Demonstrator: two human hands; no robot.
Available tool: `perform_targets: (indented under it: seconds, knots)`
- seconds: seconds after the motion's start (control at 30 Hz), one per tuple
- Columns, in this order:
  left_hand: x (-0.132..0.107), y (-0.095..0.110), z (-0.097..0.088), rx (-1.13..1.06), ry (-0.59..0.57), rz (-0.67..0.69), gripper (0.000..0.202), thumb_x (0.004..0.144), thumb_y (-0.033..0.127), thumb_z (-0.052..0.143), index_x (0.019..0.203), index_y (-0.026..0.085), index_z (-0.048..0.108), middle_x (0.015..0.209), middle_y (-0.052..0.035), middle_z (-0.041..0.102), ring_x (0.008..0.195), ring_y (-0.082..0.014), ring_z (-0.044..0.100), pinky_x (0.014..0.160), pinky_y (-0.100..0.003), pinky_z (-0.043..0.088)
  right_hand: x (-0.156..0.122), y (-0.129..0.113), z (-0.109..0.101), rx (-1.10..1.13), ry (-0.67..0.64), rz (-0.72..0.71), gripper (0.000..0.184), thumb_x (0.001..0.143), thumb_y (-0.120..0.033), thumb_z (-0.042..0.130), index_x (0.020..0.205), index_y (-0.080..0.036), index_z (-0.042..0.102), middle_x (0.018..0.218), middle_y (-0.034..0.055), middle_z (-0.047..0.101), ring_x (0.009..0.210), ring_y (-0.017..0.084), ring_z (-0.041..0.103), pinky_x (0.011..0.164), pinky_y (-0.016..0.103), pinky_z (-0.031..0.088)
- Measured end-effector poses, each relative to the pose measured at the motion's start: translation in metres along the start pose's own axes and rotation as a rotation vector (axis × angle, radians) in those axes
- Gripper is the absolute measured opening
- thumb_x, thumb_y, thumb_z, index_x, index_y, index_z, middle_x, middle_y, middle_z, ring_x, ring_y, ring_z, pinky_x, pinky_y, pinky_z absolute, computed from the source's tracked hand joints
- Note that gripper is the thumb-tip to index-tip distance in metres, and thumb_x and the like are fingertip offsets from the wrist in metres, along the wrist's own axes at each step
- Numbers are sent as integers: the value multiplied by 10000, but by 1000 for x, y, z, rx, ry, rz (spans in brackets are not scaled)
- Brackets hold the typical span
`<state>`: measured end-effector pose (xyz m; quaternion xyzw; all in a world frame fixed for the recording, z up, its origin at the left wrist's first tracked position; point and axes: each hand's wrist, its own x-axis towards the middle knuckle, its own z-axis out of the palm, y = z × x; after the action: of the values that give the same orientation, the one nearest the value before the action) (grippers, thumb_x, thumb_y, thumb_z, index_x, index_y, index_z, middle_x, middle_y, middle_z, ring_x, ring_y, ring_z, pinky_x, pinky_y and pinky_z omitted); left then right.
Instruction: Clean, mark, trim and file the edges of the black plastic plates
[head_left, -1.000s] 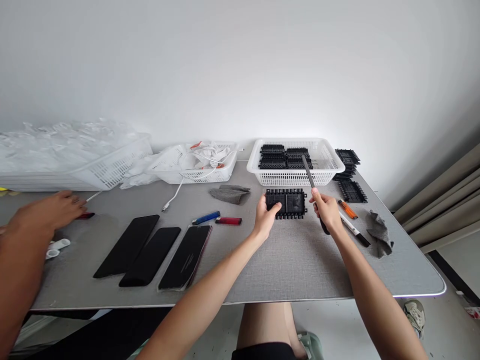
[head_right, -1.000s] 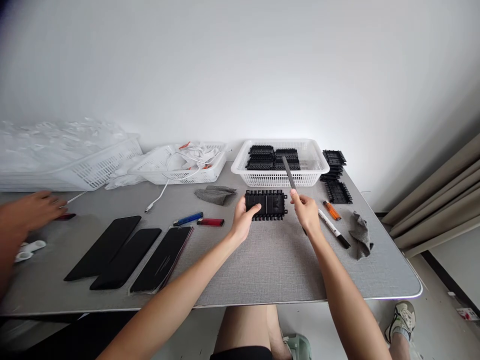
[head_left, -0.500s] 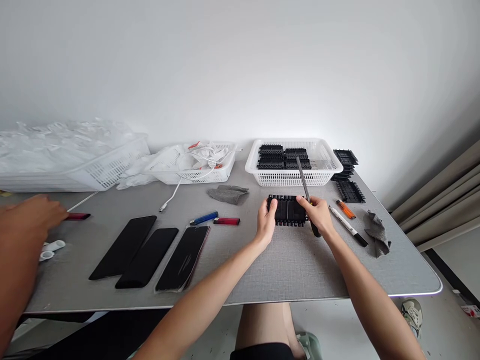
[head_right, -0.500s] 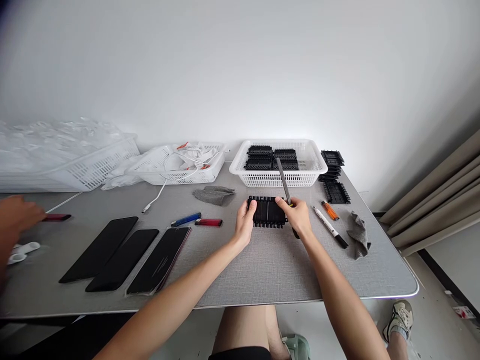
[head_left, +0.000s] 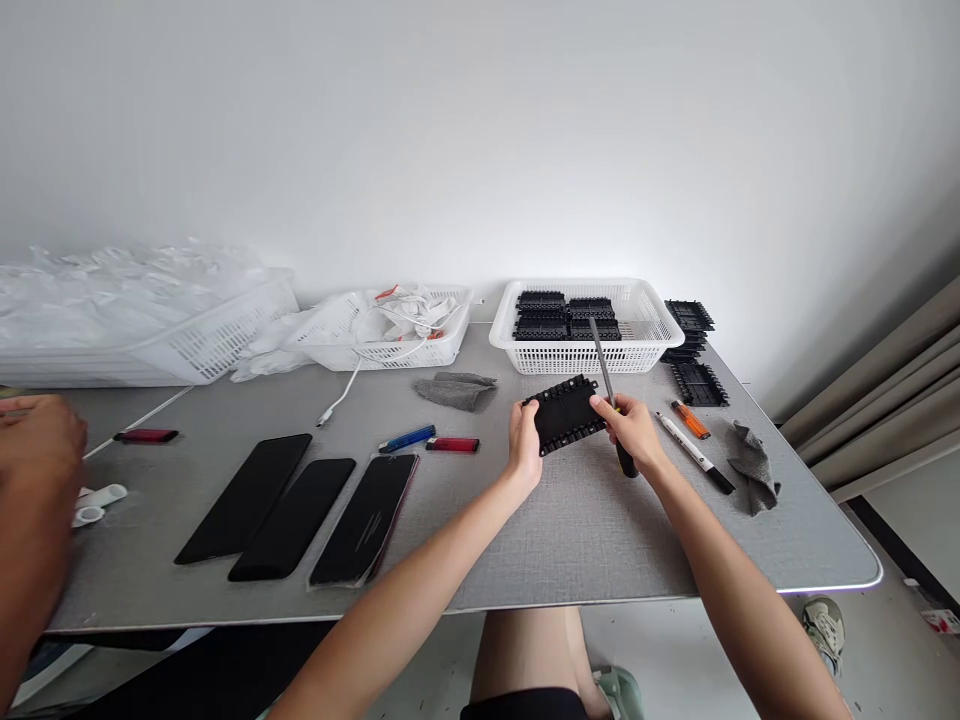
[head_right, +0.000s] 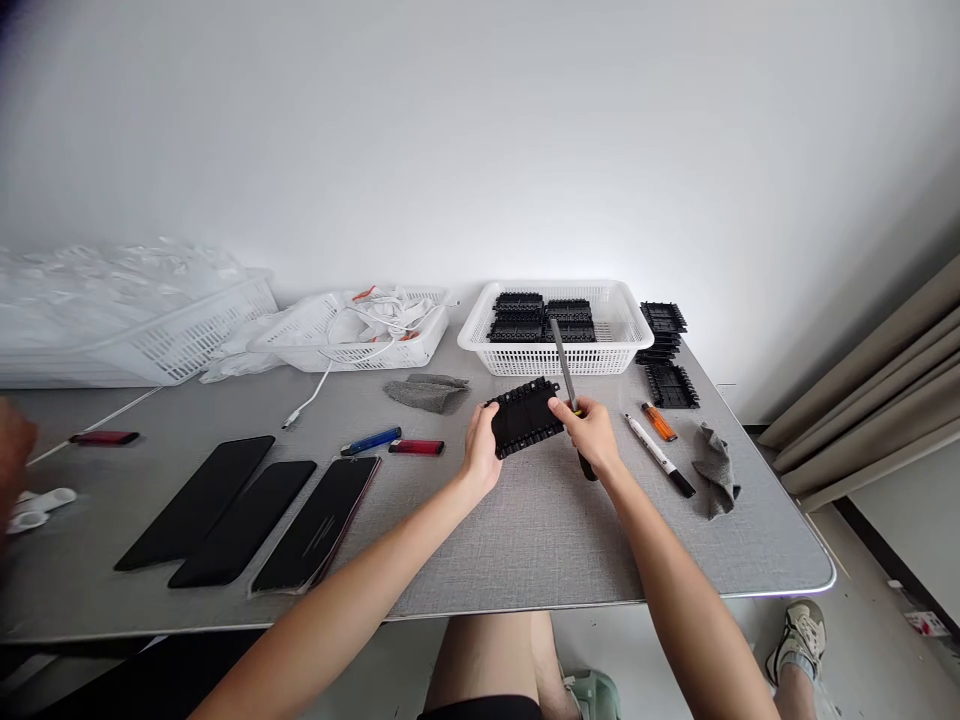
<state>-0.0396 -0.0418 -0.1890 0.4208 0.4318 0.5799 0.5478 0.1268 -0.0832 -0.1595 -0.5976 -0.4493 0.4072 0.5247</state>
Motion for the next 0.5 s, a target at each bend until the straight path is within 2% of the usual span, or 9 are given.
perform_targets:
  seconds: [0.07,0.13,0.23,0.33,0.4,0.5]
  knots:
    - [-2,6,2,-61,15,-140,251,824,446,542,948,229,544,792,5,620,670,-162,618,532,-248,462,-1,0,2,29,-22,4,511,682,-693,686,666,-211,518,478,-73,376,418,93,341,404,245,293]
    - [-2,11,2,-54,-10,-167,246,796,425,576,942,227,581,787,9,633,653,-160,612,509,-236,439,0,0,0,33,11,3,506,672,-681,698,644,-210,517,467,-72,371,407,91,340,393,245,277]
    - [0,16,0,111,-122,-29,271,767,459,667,861,205,662,792,-19,676,705,-179,630,556,-246,450,3,1,-6,42,62,5,496,650,-663,724,642,-206,533,465,-71,373,405,92,345,389,248,268]
    - [2,17,-3,282,-230,172,305,790,484,685,888,199,734,897,-64,732,859,-230,663,706,-291,489,6,1,-11,88,60,16,491,617,-641,763,645,-202,546,465,-72,378,400,88,343,386,249,267]
    - [3,15,-4,307,-240,249,331,829,497,648,949,202,741,968,-78,740,935,-246,663,781,-310,489,7,1,-13,154,43,32,499,617,-640,768,631,-206,522,472,-74,376,400,81,337,386,246,267]
    - [5,10,-5,256,-168,260,376,844,536,620,1004,205,695,937,-69,727,879,-221,661,746,-295,483,7,0,-12,255,-6,66,503,637,-642,760,664,-199,523,530,-69,406,418,64,330,393,230,280]
